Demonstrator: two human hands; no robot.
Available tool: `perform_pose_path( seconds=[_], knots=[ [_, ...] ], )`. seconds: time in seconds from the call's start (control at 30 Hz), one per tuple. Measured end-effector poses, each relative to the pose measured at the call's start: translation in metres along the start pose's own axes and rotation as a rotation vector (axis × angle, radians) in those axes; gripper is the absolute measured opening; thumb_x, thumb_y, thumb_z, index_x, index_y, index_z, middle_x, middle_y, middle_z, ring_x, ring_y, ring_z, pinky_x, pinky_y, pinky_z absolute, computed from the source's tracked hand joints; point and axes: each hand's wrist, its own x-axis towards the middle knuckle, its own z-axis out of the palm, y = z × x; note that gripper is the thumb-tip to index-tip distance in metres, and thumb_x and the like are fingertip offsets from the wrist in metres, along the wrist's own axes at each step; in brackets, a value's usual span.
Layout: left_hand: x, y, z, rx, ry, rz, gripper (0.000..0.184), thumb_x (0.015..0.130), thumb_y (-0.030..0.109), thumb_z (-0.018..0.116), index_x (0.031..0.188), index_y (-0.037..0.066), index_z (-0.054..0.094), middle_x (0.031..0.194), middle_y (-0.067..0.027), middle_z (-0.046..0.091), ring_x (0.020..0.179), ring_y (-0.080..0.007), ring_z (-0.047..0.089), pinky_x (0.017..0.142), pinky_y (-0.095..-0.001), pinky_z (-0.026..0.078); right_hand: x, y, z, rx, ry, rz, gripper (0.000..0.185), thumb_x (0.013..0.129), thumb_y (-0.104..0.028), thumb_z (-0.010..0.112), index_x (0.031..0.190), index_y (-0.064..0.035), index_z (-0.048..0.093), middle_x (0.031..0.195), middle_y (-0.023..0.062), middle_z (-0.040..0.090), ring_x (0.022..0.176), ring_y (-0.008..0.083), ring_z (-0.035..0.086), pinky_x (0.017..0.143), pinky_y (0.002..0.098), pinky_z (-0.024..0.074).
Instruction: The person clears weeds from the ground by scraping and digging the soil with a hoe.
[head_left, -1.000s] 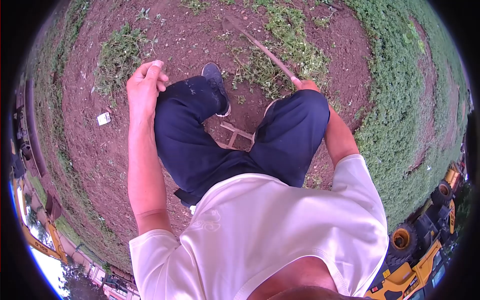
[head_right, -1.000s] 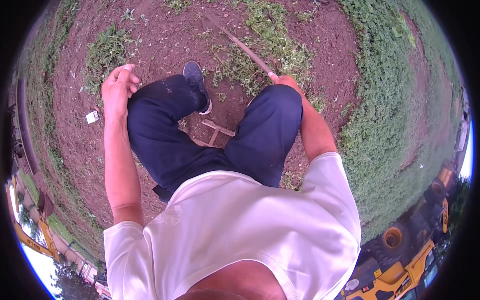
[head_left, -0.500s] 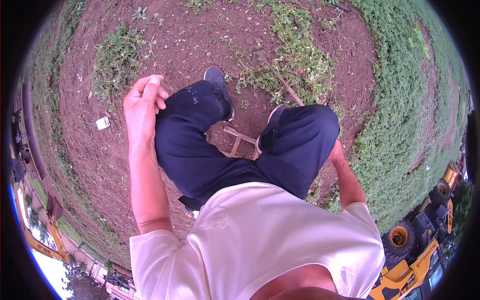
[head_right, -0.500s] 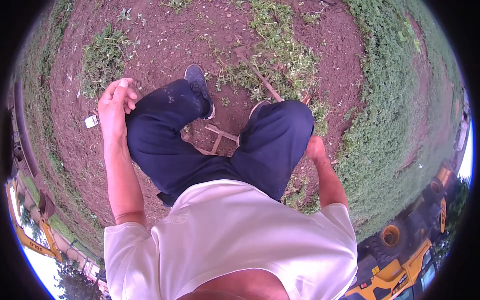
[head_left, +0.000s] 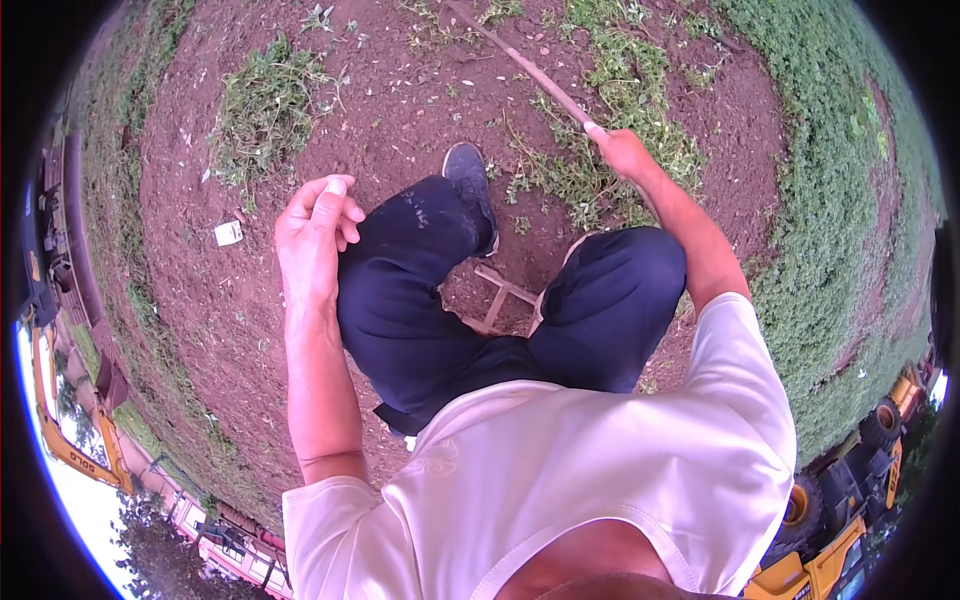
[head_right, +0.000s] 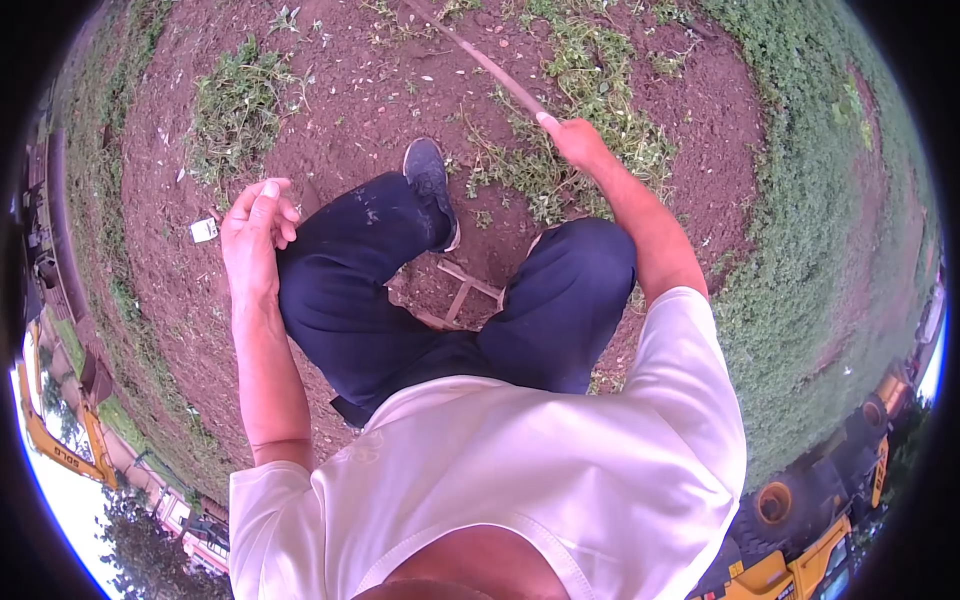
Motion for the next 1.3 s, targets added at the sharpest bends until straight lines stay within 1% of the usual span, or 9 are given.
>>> perform_pose_path(
  seconds=[0.23, 0.3, 0.37, 0.47, 0.5, 0.73, 0.9, 1.1, 1.3],
  knots=[
    [-0.003, 0.007, 0.004, -0.039, -0.049, 0.005, 0.023, 0.099, 0.025, 0.066, 0.108, 0.004, 0.071, 0.074, 0.0006, 0.066, 0.059, -0.0029, 0.052, 0.053, -0.0188, 0.035, -0.123, 0.071, -0.037, -0.329, -0.010, 0.052, 0.076, 0.092, -0.071, 0.052, 0.083, 0.0024, 0.070, 0.078, 0.0197, 0.068, 0.074, 0.0326, 0.065, 0.075, 0.0441, 0.0509],
    [-0.004, 0.006, 0.003, -0.028, -0.080, 0.024, 0.025, 0.101, 0.025, 0.062, 0.109, 0.004, 0.070, 0.075, -0.0006, 0.065, 0.060, -0.0046, 0.052, 0.055, -0.0193, 0.036, -0.170, 0.086, -0.045, -0.278, -0.004, 0.131, 0.068, 0.094, -0.066, 0.055, 0.091, 0.0006, 0.072, 0.080, 0.0171, 0.069, 0.074, 0.0277, 0.065, 0.074, 0.0415, 0.0510],
    [-0.003, 0.003, -0.004, -0.043, -0.087, 0.018, 0.024, 0.101, 0.025, 0.061, 0.109, 0.003, 0.070, 0.075, -0.0008, 0.065, 0.060, -0.0046, 0.052, 0.055, -0.0192, 0.037, -0.175, 0.195, -0.030, 0.159, 0.015, -0.063, 0.060, 0.095, -0.059, 0.058, 0.096, -0.0005, 0.072, 0.078, 0.0139, 0.068, 0.074, 0.0206, 0.063, 0.071, 0.0381, 0.0503],
    [0.001, 0.002, -0.008, -0.054, -0.093, 0.014, 0.024, 0.101, 0.024, 0.061, 0.109, 0.002, 0.070, 0.075, -0.0010, 0.065, 0.060, -0.0047, 0.052, 0.055, -0.0191, 0.037, -0.180, 0.182, -0.027, 0.113, 0.117, -0.023, 0.056, 0.096, -0.055, 0.060, 0.095, 0.0000, 0.072, 0.073, 0.0109, 0.066, 0.073, 0.0157, 0.060, 0.068, 0.0356, 0.0489],
    [0.003, 0.003, -0.009, -0.053, -0.091, 0.018, 0.025, 0.101, 0.023, 0.060, 0.110, 0.002, 0.070, 0.075, -0.0009, 0.065, 0.060, -0.0046, 0.052, 0.055, -0.0190, 0.037, -0.163, 0.147, -0.026, 0.102, 0.110, 0.159, 0.060, 0.096, -0.058, 0.058, 0.093, 0.0006, 0.071, 0.070, 0.0123, 0.064, 0.070, 0.0182, 0.059, 0.068, 0.0377, 0.0486],
    [0.005, 0.002, -0.014, -0.037, -0.061, -0.019, 0.024, 0.101, 0.025, 0.060, 0.109, 0.004, 0.070, 0.074, 0.0000, 0.066, 0.059, -0.0046, 0.052, 0.054, -0.0192, 0.037, -0.027, -0.057, -0.017, -0.297, -0.011, -0.216, 0.077, 0.096, -0.069, 0.045, 0.084, 0.0034, 0.069, 0.074, 0.0207, 0.066, 0.073, 0.0366, 0.065, 0.073, 0.0476, 0.0502],
    [0.001, 0.001, -0.019, -0.038, -0.019, -0.027, 0.026, 0.101, 0.027, 0.062, 0.108, 0.004, 0.071, 0.074, 0.0006, 0.066, 0.059, -0.0043, 0.052, 0.055, -0.0191, 0.037, -0.052, -0.018, -0.032, -0.532, 0.005, -0.107, 0.077, 0.096, -0.070, 0.042, 0.090, 0.0010, 0.071, 0.078, 0.0234, 0.068, 0.080, 0.0414, 0.068, 0.079, 0.0511, 0.0505],
    [0.003, -0.003, -0.020, -0.070, -0.048, -0.009, 0.024, 0.099, 0.026, 0.063, 0.107, 0.004, 0.071, 0.075, 0.0006, 0.066, 0.059, -0.0035, 0.052, 0.054, -0.0189, 0.036, -0.161, 0.082, -0.049, -0.275, 0.084, 0.050, 0.069, 0.097, -0.065, 0.048, 0.099, -0.0003, 0.072, 0.080, 0.0223, 0.069, 0.081, 0.0366, 0.069, 0.078, 0.0464, 0.0511],
    [0.001, 0.000, -0.017, -0.061, -0.050, 0.006, 0.021, 0.098, 0.023, 0.064, 0.107, 0.004, 0.070, 0.075, 0.0005, 0.066, 0.059, -0.0031, 0.052, 0.053, -0.0191, 0.035, -0.108, 0.007, -0.030, -0.239, 0.046, -0.057, 0.068, 0.097, -0.063, 0.051, 0.085, 0.0016, 0.069, 0.072, 0.0170, 0.064, 0.070, 0.0302, 0.064, 0.071, 0.0437, 0.0498]
  ],
)
